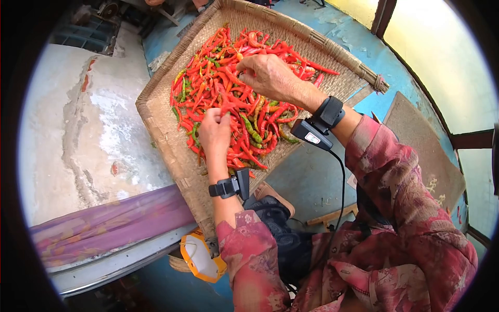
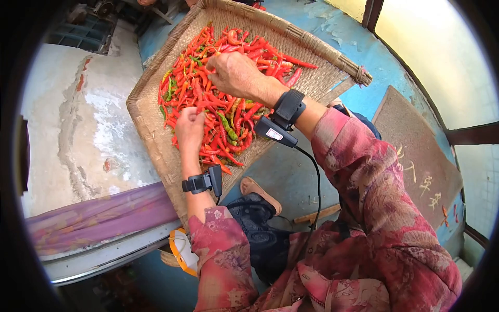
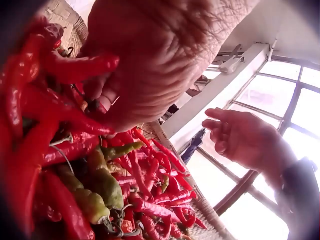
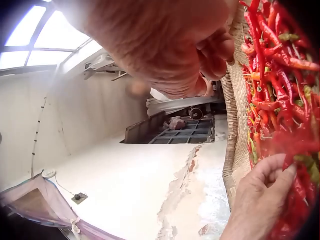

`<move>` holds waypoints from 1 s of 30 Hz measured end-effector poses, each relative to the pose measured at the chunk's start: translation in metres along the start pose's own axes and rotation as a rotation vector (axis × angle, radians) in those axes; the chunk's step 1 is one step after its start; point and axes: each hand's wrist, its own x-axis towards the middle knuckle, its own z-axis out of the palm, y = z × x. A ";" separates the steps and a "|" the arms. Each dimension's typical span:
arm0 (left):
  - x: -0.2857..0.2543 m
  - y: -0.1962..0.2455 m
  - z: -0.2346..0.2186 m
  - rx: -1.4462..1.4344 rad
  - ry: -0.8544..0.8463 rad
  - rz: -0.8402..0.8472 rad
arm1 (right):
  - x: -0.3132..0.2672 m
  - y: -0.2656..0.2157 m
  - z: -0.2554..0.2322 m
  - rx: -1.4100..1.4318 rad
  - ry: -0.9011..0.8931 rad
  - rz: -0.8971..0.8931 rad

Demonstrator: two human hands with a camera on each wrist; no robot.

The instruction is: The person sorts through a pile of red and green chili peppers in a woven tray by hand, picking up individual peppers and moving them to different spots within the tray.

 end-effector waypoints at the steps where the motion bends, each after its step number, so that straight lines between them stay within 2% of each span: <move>1: 0.002 -0.009 -0.003 -0.308 0.052 0.029 | -0.001 0.000 0.005 0.006 -0.040 0.041; 2: 0.002 -0.018 -0.004 -0.601 0.028 0.004 | -0.004 -0.001 0.012 0.048 -0.062 0.026; 4: -0.007 -0.009 -0.014 -0.794 -0.019 -0.116 | -0.010 -0.009 0.017 0.090 -0.136 -0.106; 5: -0.009 -0.006 -0.014 -0.792 -0.015 -0.111 | -0.015 -0.012 0.020 0.164 -0.247 -0.045; 7: -0.015 -0.001 -0.010 -0.943 -0.107 -0.071 | -0.022 -0.021 0.027 0.185 -0.313 -0.037; 8: -0.017 0.000 -0.008 -0.944 -0.105 -0.073 | -0.024 -0.025 0.032 0.178 -0.363 -0.012; 12: -0.018 -0.006 -0.012 -0.932 -0.114 -0.038 | -0.023 -0.028 0.043 0.166 -0.348 -0.003; 14: -0.018 -0.007 -0.020 -1.063 -0.090 -0.125 | -0.020 -0.020 0.048 0.171 -0.349 -0.001; 16: -0.015 -0.020 -0.025 -1.027 -0.078 -0.116 | -0.017 -0.018 0.044 0.190 -0.284 -0.033; 18: -0.010 -0.032 -0.025 -0.902 0.006 -0.132 | -0.009 -0.013 0.038 0.177 -0.209 -0.003; 19: -0.009 -0.040 -0.023 -0.890 -0.016 -0.116 | -0.004 -0.005 0.041 0.180 -0.072 -0.065; 20: -0.010 -0.041 -0.023 -0.889 -0.014 -0.118 | 0.002 -0.006 0.030 0.194 -0.067 0.040; 22: -0.013 -0.043 -0.021 -0.380 0.057 0.055 | 0.013 0.003 0.023 0.235 0.012 0.198; 23: -0.015 -0.046 -0.024 -0.069 -0.026 0.140 | 0.015 0.008 0.021 0.273 0.054 0.257; 24: -0.021 -0.043 -0.024 -0.068 -0.028 0.140 | 0.017 0.012 0.020 0.312 0.096 0.317; 25: -0.028 -0.040 -0.020 0.203 -0.075 0.213 | 0.018 0.017 0.022 0.349 0.181 0.353; 26: -0.033 -0.036 -0.017 0.475 -0.121 0.283 | 0.019 0.022 0.027 0.350 0.181 0.354; 28: -0.036 -0.032 -0.012 0.483 -0.121 0.265 | 0.022 0.022 0.032 0.593 0.366 0.516; 29: -0.037 -0.031 -0.012 0.538 -0.117 0.239 | 0.017 0.024 0.030 0.572 0.201 0.609; 30: -0.037 -0.030 -0.011 0.591 -0.114 0.213 | 0.015 0.021 0.029 0.570 0.203 0.609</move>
